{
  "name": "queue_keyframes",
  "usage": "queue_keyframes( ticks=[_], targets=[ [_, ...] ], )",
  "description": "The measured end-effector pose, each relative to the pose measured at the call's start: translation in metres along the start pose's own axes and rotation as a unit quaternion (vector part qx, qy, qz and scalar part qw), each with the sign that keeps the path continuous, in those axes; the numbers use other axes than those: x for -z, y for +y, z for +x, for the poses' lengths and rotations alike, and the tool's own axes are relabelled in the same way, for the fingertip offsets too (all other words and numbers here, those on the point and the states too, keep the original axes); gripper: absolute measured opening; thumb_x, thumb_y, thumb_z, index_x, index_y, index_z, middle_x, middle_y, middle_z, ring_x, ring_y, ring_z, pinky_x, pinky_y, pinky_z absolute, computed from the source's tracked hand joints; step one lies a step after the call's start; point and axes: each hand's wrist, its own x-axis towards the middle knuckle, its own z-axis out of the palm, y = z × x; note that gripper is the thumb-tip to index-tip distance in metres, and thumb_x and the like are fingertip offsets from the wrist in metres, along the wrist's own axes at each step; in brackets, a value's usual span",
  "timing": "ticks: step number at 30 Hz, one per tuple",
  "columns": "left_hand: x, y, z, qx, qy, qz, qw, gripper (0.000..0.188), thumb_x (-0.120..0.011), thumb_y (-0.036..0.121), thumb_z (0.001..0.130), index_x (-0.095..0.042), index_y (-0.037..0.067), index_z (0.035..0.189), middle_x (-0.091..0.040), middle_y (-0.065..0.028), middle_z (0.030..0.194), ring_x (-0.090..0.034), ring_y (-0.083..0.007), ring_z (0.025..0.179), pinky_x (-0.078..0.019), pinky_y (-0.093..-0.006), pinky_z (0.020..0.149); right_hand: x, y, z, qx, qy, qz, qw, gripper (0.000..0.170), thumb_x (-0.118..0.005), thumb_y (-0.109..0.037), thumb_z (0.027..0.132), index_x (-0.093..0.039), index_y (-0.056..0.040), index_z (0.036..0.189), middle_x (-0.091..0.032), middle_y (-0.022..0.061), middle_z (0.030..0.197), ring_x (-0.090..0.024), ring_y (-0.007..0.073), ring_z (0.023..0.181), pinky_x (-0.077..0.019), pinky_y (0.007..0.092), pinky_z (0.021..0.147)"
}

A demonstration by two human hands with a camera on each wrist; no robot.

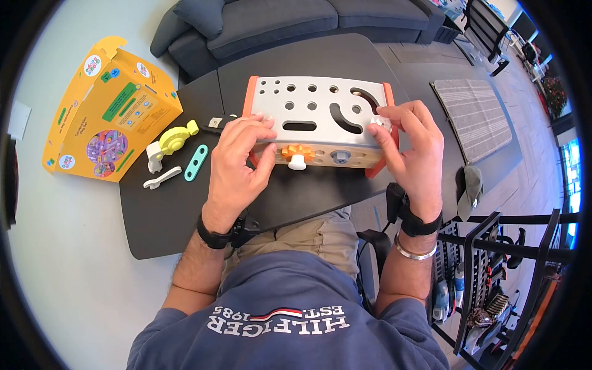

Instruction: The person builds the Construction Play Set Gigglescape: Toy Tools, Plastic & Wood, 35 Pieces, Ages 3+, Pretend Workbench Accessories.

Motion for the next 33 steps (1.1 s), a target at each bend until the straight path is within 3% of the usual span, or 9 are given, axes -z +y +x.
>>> queue_keyframes(
  ticks=[2,6,9,11,15,17,27,29,33],
  targets=[
    [0.0,0.0,0.0,0.001,-0.002,0.001,1.0,0.02,-0.08,-0.002,0.089,-0.075,0.003,0.108,-0.081,-0.0143,0.12,-0.072,-0.0378,0.128,-0.058,-0.0464,0.107,-0.001,-0.006,0.004,0.095,0.031,0.039,0.994,0.022,-0.075,0.007,0.093,-0.081,-0.0011,0.112,-0.079,0.0128,0.107,-0.075,0.0273,0.097,-0.0596,0.0346,0.083],
    [0.0,0.0,0.001,-0.001,0.0,0.001,1.0,0.02,-0.08,-0.002,0.089,-0.075,0.003,0.107,-0.081,-0.0143,0.119,-0.072,-0.0378,0.128,-0.0579,-0.0465,0.107,-0.005,0.003,0.004,0.107,0.009,0.087,0.99,0.019,-0.079,0.002,0.093,-0.081,-0.001,0.111,-0.078,0.0121,0.105,-0.075,0.0277,0.098,-0.0588,0.0343,0.083],
    [0.0,0.001,0.001,-0.001,-0.001,0.001,1.0,0.02,-0.08,-0.003,0.088,-0.075,0.002,0.107,-0.081,-0.0143,0.119,-0.072,-0.0378,0.128,-0.0578,-0.0465,0.107,-0.004,0.003,0.001,0.096,0.009,0.058,0.994,0.018,-0.078,0.002,0.093,-0.081,-0.0006,0.11,-0.078,0.0126,0.108,-0.076,0.0294,0.099,-0.0593,0.0355,0.085],
    [0.0,0.002,0.001,-0.002,-0.001,0.0,1.0,0.02,-0.08,-0.003,0.088,-0.075,0.002,0.107,-0.081,-0.0143,0.119,-0.072,-0.0379,0.127,-0.0578,-0.0466,0.107,-0.002,-0.001,0.0,-0.002,-0.008,0.005,1.0,0.019,-0.076,0.004,0.093,-0.081,-0.0003,0.111,-0.079,0.0142,0.113,-0.077,0.0309,0.102,-0.0604,0.0364,0.088],
    [0.0,0.001,0.001,0.003,0.0,0.002,1.0,0.019,-0.08,-0.002,0.088,-0.075,0.002,0.106,-0.081,-0.0144,0.119,-0.072,-0.0381,0.127,-0.0579,-0.0467,0.106,-0.002,-0.002,0.002,0.028,0.008,-0.009,1.0,0.019,-0.078,0.001,0.093,-0.081,-0.0005,0.111,-0.079,0.0148,0.111,-0.076,0.0295,0.098,-0.0599,0.0371,0.087],
    [-0.001,0.001,0.0,0.002,0.0,0.002,1.0,0.019,-0.08,-0.002,0.088,-0.075,0.002,0.106,-0.081,-0.0145,0.119,-0.072,-0.0382,0.127,-0.058,-0.0467,0.106,-0.006,0.0,0.005,0.102,0.031,0.077,0.991,0.021,-0.086,-0.007,0.091,-0.081,-0.001,0.111,-0.076,0.0143,0.104,-0.071,0.0275,0.09,-0.0575,0.0378,0.083],
    [-0.001,0.002,0.001,0.0,0.004,0.003,1.0,0.019,-0.08,-0.002,0.088,-0.075,0.002,0.106,-0.08,-0.0148,0.119,-0.072,-0.0384,0.126,-0.0579,-0.0469,0.105,0.002,0.003,0.0,-0.002,-0.004,-0.021,1.0,0.021,-0.076,0.003,0.093,-0.082,-0.0017,0.114,-0.081,0.0141,0.115,-0.077,0.0307,0.105,-0.0596,0.0404,0.095],
    [-0.001,0.001,0.001,0.002,0.003,0.005,1.0,0.02,-0.08,-0.003,0.088,-0.074,0.002,0.106,-0.08,-0.0148,0.119,-0.072,-0.0384,0.126,-0.0579,-0.047,0.105,-0.003,0.0,0.005,0.1,0.033,0.073,0.992,0.02,-0.086,-0.008,0.091,-0.082,-0.0028,0.11,-0.08,0.0126,0.109,-0.075,0.0298,0.097,-0.0586,0.0407,0.088],
    [-0.001,0.002,0.001,0.0,0.003,0.005,1.0,0.02,-0.08,-0.003,0.087,-0.074,0.002,0.106,-0.08,-0.0148,0.119,-0.072,-0.0385,0.126,-0.0577,-0.047,0.106,0.001,0.007,0.003,0.132,-0.024,0.032,0.99,0.023,-0.088,-0.009,0.09,-0.082,-0.0028,0.111,-0.081,0.0128,0.111,-0.075,0.0299,0.098,-0.0587,0.041,0.091]
  ],
)
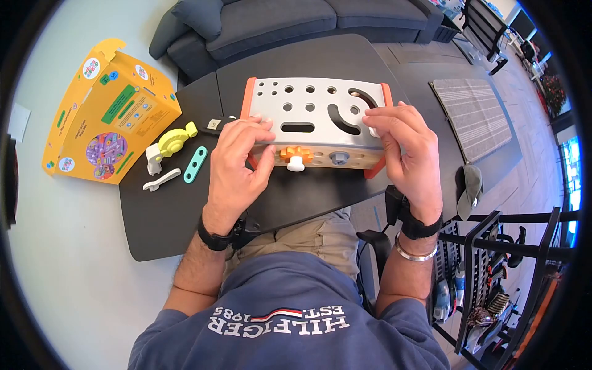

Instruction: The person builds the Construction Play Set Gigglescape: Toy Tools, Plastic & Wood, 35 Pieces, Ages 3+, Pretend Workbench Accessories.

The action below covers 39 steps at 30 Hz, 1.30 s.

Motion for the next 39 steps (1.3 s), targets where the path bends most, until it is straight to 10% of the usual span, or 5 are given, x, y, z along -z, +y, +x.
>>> queue_keyframes(
  ticks=[5,8,18,26,39],
  targets=[
    [0.0,0.0,0.0,0.001,0.002,-0.003,1.0,0.02,-0.08,-0.003,0.087,-0.075,0.003,0.106,-0.08,-0.0147,0.119,-0.072,-0.0384,0.125,-0.0578,-0.0466,0.105,0.004,-0.006,-0.003,-0.177,0.011,-0.022,0.984,0.025,-0.072,0.009,0.09,-0.082,-0.0018,0.111,-0.082,0.0144,0.119,-0.078,0.0296,0.107,-0.0612,0.0384,0.095],
    [0.0,0.0,0.0,0.001,0.002,-0.001,1.0,0.02,-0.08,-0.003,0.087,-0.075,0.003,0.106,-0.08,-0.0148,0.119,-0.072,-0.0384,0.125,-0.058,-0.0463,0.105,0.0,-0.009,0.006,-0.033,0.074,0.009,0.997,0.024,-0.072,0.011,0.09,-0.082,-0.0007,0.108,-0.082,0.0142,0.119,-0.077,0.0288,0.1,-0.0612,0.036,0.086],
    [0.0,0.0,0.001,0.001,0.003,-0.001,1.0,0.02,-0.079,-0.004,0.087,-0.075,0.003,0.106,-0.08,-0.0152,0.119,-0.072,-0.0381,0.125,-0.0592,-0.0458,0.102,0.003,-0.011,0.0,-0.158,-0.002,-0.004,0.987,0.033,-0.066,0.017,0.086,-0.083,-0.0008,0.109,-0.082,0.0144,0.121,-0.076,0.0296,0.105,-0.061,0.0363,0.085],
    [0.001,-0.001,0.003,0.0,-0.003,0.006,1.0,0.02,-0.079,-0.003,0.087,-0.074,0.003,0.105,-0.08,-0.015,0.119,-0.073,-0.0374,0.124,-0.0598,-0.0456,0.101,0.003,-0.006,0.002,0.003,-0.025,-0.012,1.0,0.028,-0.073,0.013,0.087,-0.081,-0.0012,0.109,-0.079,0.0151,0.11,-0.075,0.0332,0.106,-0.0612,0.0393,0.086],
    [0.007,0.002,-0.001,0.012,-0.008,-0.019,1.0,0.02,-0.08,-0.005,0.086,-0.075,0.002,0.104,-0.08,-0.0132,0.117,-0.073,-0.0338,0.119,-0.0617,-0.0405,0.086,0.024,-0.02,0.026,-0.005,-0.152,-0.065,0.986,0.026,-0.077,0.01,0.085,-0.077,-0.0022,0.108,-0.074,0.0144,0.117,-0.071,0.0369,0.11,-0.061,0.0449,0.091]
  ],
)
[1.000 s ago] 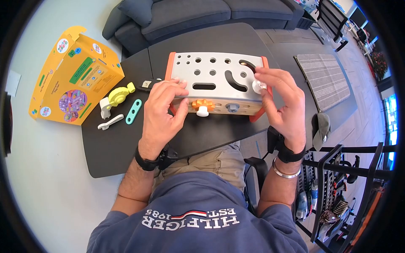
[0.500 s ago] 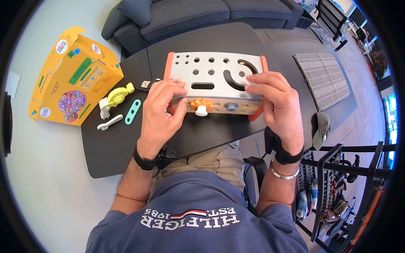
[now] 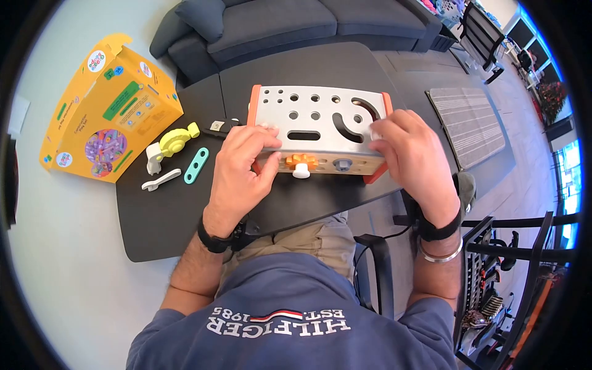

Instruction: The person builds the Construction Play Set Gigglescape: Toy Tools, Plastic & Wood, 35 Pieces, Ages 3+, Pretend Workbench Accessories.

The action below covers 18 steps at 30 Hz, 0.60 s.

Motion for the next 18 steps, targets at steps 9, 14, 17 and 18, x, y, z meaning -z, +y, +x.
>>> queue_keyframes(
  ticks=[9,14,17,18],
  targets=[
    [0.005,0.005,-0.01,0.012,0.005,0.007,1.0,0.02,-0.083,-0.002,0.086,-0.075,0.004,0.103,-0.08,-0.0091,0.118,-0.072,-0.0321,0.117,-0.0562,-0.0443,0.096,0.015,0.0,0.016,0.061,-0.101,-0.038,0.992,0.036,-0.088,-0.002,0.081,-0.074,-0.0014,0.114,-0.074,0.017,0.114,-0.071,0.038,0.11,-0.0594,0.0475,0.09],
    [0.004,0.008,-0.013,0.024,0.009,0.022,0.999,0.021,-0.083,-0.001,0.085,-0.074,0.005,0.104,-0.079,-0.0076,0.119,-0.071,-0.0308,0.116,-0.0545,-0.0441,0.098,0.021,-0.008,0.023,0.096,-0.056,-0.046,0.993,0.032,-0.085,-0.001,0.084,-0.075,-0.0023,0.114,-0.074,0.0167,0.109,-0.072,0.0384,0.104,-0.0594,0.0471,0.087],
    [0.003,0.006,-0.012,0.013,0.016,0.02,1.0,0.022,-0.083,-0.001,0.085,-0.074,0.006,0.104,-0.079,-0.0071,0.119,-0.071,-0.0304,0.118,-0.0541,-0.0448,0.099,0.018,0.003,0.018,-0.017,-0.126,-0.095,0.987,0.027,-0.084,-0.007,0.087,-0.075,-0.0029,0.113,-0.073,0.0164,0.105,-0.074,0.0391,0.094,-0.0594,0.0482,0.082],
    [0.003,0.006,-0.013,0.013,0.015,0.023,1.0,0.022,-0.083,-0.001,0.085,-0.074,0.006,0.104,-0.079,-0.007,0.119,-0.071,-0.0303,0.118,-0.054,-0.0448,0.099,0.018,0.002,0.02,-0.017,-0.127,-0.096,0.987,0.027,-0.084,-0.007,0.087,-0.075,-0.0029,0.113,-0.073,0.0164,0.105,-0.074,0.0391,0.094,-0.0594,0.0482,0.082]
  ],
)
